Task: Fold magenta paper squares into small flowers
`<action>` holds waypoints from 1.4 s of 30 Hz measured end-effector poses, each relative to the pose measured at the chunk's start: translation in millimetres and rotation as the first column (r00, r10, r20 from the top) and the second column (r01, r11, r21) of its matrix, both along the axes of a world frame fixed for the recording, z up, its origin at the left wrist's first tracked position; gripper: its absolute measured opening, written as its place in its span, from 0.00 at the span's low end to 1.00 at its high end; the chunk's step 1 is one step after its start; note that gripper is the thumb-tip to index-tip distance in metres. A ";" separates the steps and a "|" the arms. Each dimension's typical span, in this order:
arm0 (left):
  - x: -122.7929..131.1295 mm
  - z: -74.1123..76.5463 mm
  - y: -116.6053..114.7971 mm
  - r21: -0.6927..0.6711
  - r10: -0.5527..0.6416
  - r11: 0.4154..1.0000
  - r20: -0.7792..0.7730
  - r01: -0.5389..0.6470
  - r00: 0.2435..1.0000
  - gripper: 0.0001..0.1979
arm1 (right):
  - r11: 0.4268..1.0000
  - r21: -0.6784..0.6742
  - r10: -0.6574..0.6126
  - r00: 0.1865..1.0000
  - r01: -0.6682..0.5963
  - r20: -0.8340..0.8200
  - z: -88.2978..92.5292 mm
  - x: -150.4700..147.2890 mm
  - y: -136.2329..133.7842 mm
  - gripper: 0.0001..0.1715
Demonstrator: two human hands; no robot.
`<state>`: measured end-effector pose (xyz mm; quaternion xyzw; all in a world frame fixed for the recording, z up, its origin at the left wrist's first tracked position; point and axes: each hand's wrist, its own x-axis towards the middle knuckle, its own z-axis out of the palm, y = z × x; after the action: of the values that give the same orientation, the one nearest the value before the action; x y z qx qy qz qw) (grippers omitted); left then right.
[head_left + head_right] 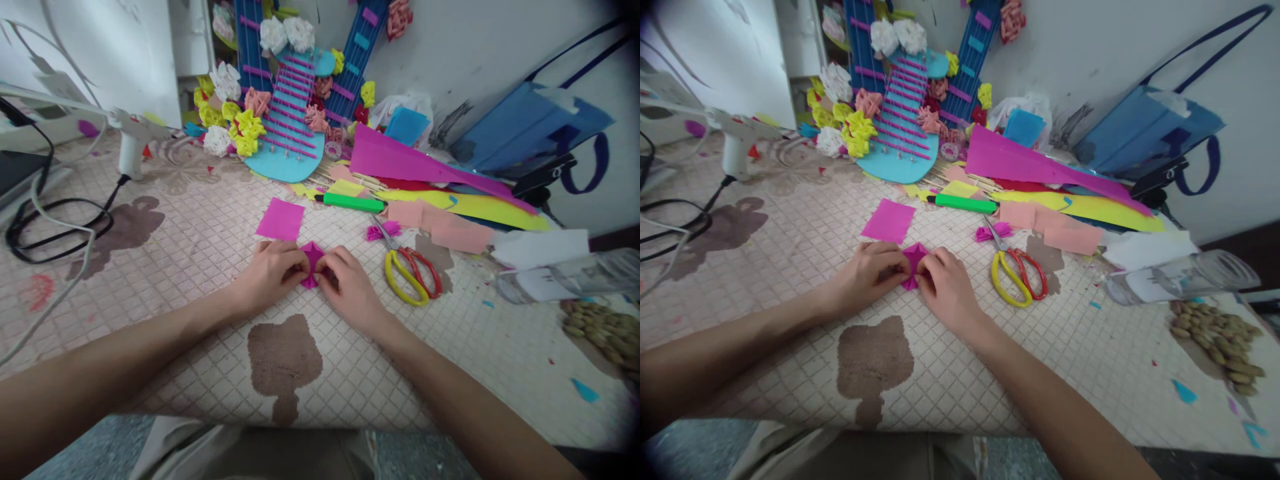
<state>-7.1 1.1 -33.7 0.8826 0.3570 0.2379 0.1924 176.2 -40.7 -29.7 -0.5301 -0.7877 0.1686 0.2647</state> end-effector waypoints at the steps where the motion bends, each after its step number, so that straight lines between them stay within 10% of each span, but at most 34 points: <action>1: -0.1 0.1 -0.5 0.006 -0.001 1.000 -0.008 0.001 1.000 0.02 | 1.000 0.003 0.004 1.000 -0.004 0.004 0.1 0.3 -0.1 0.05; 24: -8.4 7.6 0.2 -0.051 -0.084 0.996 -0.085 0.080 0.993 0.16 | 0.998 -0.057 0.001 0.997 0.003 0.081 7.5 -1.7 -4.6 0.07; 36: -1.0 7.3 -1.4 0.060 0.079 0.995 0.060 -0.083 0.995 0.05 | 0.998 -0.004 -0.068 0.987 0.070 0.146 2.2 -7.0 -4.6 0.10; 42: 2.1 7.4 -6.2 -0.034 -0.075 0.996 0.050 0.077 0.996 0.03 | 0.999 -0.028 -0.034 0.991 0.038 0.129 4.2 -3.1 -3.1 0.10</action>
<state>-5.0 -5.1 -26.4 0.8860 0.3226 0.2452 0.2256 173.1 -43.8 -25.5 -0.5580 -0.7908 0.1411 0.2082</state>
